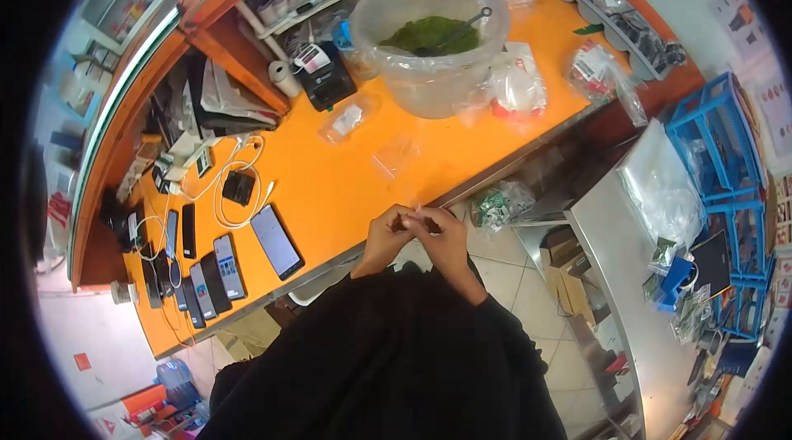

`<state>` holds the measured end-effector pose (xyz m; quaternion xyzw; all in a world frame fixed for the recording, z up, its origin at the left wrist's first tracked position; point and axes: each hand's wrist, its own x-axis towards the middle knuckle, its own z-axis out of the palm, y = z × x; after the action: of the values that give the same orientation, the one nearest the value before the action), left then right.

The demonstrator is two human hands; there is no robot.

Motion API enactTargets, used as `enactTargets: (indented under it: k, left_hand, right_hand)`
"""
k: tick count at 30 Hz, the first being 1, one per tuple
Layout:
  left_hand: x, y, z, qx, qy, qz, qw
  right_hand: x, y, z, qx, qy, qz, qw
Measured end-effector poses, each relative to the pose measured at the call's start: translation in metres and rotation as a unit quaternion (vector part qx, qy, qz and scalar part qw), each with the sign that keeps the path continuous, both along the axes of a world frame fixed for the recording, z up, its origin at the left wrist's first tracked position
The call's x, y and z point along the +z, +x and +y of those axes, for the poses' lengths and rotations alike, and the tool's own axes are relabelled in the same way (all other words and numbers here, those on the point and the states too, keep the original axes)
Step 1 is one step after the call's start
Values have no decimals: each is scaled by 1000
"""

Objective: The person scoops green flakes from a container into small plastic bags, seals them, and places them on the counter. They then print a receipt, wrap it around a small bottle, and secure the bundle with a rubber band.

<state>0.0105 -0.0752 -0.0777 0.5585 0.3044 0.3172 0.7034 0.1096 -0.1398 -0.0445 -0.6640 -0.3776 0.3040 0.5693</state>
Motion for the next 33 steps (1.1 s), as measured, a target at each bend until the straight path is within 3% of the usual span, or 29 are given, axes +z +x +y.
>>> enactTargets:
  k: [4, 6, 8, 10, 12, 15, 16, 18, 19, 21, 22, 24, 28, 30, 31, 33]
  left_hand:
    - [26, -25, 2, -45, -35, 24, 998]
    - [32, -35, -3, -60, -38, 13, 997]
    - [35, -42, -11, -3, 94, 134, 986]
    - [22, -51, -10, -15, 113, 169, 979]
    - [16, -56, -9, -26, 132, 204, 970]
    - [21, -55, -8, 81, 261, 211, 939]
    - [27, -51, -11, 83, 261, 210, 939]
    - [37, -46, -17, 67, 203, 184, 959]
    - [25, -47, -13, 76, 271, 204, 937]
    - [30, -48, -4, 108, 268, 192, 938]
    - [37, -46, 0, 141, 263, 179, 938]
    - [45, -42, 4, 155, 235, 202, 938]
    - [45, -34, -2, 50, 314, 211, 924]
    - [51, -29, 3, 27, 330, 200, 922]
    - [65, -31, 11, -13, 270, 173, 947]
    - [68, -37, 29, -47, 207, 143, 967]
  right_hand:
    - [7, 6, -4, 81, 17, -26, 996]
    - [15, 4, -6, 199, -104, -178, 958]
    - [6, -10, -6, 195, -56, -229, 952]
    - [-3, -19, -7, 188, -6, -279, 942]
    - [-7, -24, -9, 197, -66, -353, 912]
    - [-4, -31, -6, 175, -91, -367, 909]
    - [-1, -30, -5, 176, -90, -368, 908]
    - [2, -30, -3, 160, -192, -298, 921]
    - [4, -31, -2, 160, -192, -298, 921]
    - [5, -33, -2, 12, -133, -451, 883]
    - [0, -32, -3, 14, -132, -453, 882]
    - [-11, -30, -2, 75, 105, -556, 821]
    - [-10, -23, 10, 136, 34, -555, 820]
    - [-7, -14, 18, 193, 52, -465, 862]
    - [-5, -8, 20, 197, 52, -465, 862]
    - [5, 8, 22, 345, -27, -429, 834]
